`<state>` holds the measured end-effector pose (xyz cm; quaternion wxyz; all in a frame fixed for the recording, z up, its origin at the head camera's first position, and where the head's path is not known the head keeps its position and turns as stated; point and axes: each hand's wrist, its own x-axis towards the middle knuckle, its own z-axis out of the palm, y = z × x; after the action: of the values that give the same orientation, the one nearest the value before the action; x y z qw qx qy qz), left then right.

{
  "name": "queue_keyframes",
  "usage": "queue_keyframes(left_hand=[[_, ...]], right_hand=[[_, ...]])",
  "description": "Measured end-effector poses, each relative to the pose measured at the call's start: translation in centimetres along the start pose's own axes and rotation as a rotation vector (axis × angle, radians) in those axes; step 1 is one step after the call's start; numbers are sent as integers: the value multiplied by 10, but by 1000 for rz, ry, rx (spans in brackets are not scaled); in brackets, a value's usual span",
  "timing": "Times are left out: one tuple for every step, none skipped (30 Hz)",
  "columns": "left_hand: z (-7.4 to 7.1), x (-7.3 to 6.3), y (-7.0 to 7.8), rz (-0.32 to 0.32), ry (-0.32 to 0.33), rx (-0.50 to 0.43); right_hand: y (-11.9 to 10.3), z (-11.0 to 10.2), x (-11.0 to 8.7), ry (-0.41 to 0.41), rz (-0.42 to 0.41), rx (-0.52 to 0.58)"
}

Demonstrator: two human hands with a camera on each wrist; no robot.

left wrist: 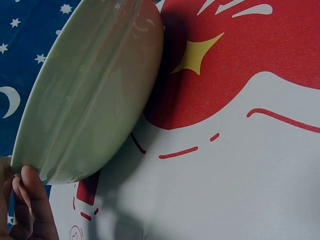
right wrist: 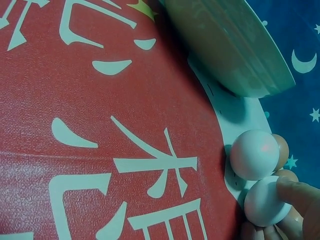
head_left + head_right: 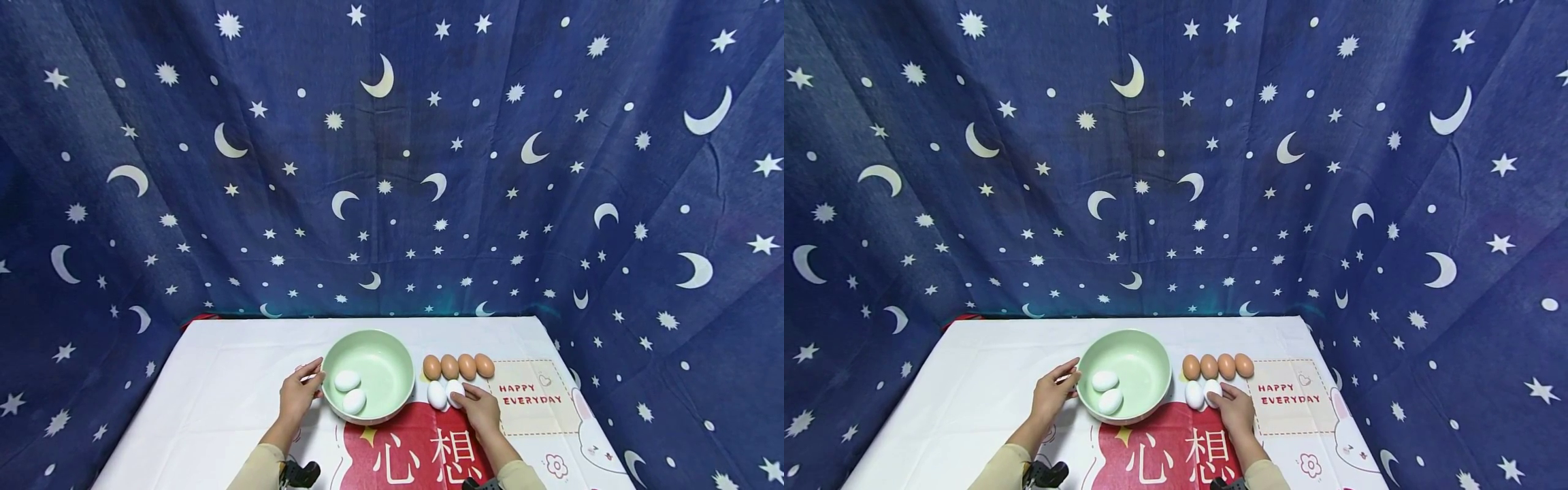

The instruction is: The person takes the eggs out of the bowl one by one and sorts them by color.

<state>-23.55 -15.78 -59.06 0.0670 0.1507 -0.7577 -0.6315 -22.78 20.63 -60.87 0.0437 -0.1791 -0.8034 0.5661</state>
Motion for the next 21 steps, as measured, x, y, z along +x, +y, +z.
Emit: queue_keyframes(left_hand=[[0,0,0,0,1,3],[0,0,0,-1,1,5],[0,-1,1,-1,1,5],[0,-1,1,-2,2,5],[0,-1,1,-3,2,5],[0,-1,1,-3,2,5],[0,-1,1,-4,2,6],[0,-1,1,-4,2,3],[-1,-1,1,-3,2,1],[-1,-1,0,-2,2,0],[-1,0,0,1,1,-2],[-1,0,0,2,1,-4],[-1,0,-1,3,2,-6],[-1,0,-1,4,2,-8],[-1,0,-1,6,1,-10],[-1,0,-2,7,1,-10],[0,0,-1,6,1,-13],[0,0,-1,4,0,-14],[0,0,-1,3,-1,-16],[0,0,-1,2,-1,-17],[0,0,-1,3,-1,-15]], right_hand=[[0,0,0,-2,-1,-3],[0,-1,0,-4,-2,0],[-1,-1,-1,-3,1,-1],[-1,-1,-1,-4,2,-1],[-1,-1,-1,-2,3,-1],[-1,-2,-1,-1,2,-1],[-1,-2,-1,3,5,3],[0,-2,-1,7,8,8],[0,-2,-1,11,11,11],[0,-2,-1,11,14,17],[0,-2,-1,12,18,24],[0,-3,-1,13,19,30],[0,-3,-1,14,22,40],[0,-4,-1,15,23,44],[0,-4,0,20,23,40],[0,-5,0,29,23,35],[-1,-5,0,42,15,22],[-2,-6,1,58,4,7],[-3,-6,1,77,-5,-4],[-5,-7,2,95,-19,-15],[-8,-7,2,113,-34,-20]])
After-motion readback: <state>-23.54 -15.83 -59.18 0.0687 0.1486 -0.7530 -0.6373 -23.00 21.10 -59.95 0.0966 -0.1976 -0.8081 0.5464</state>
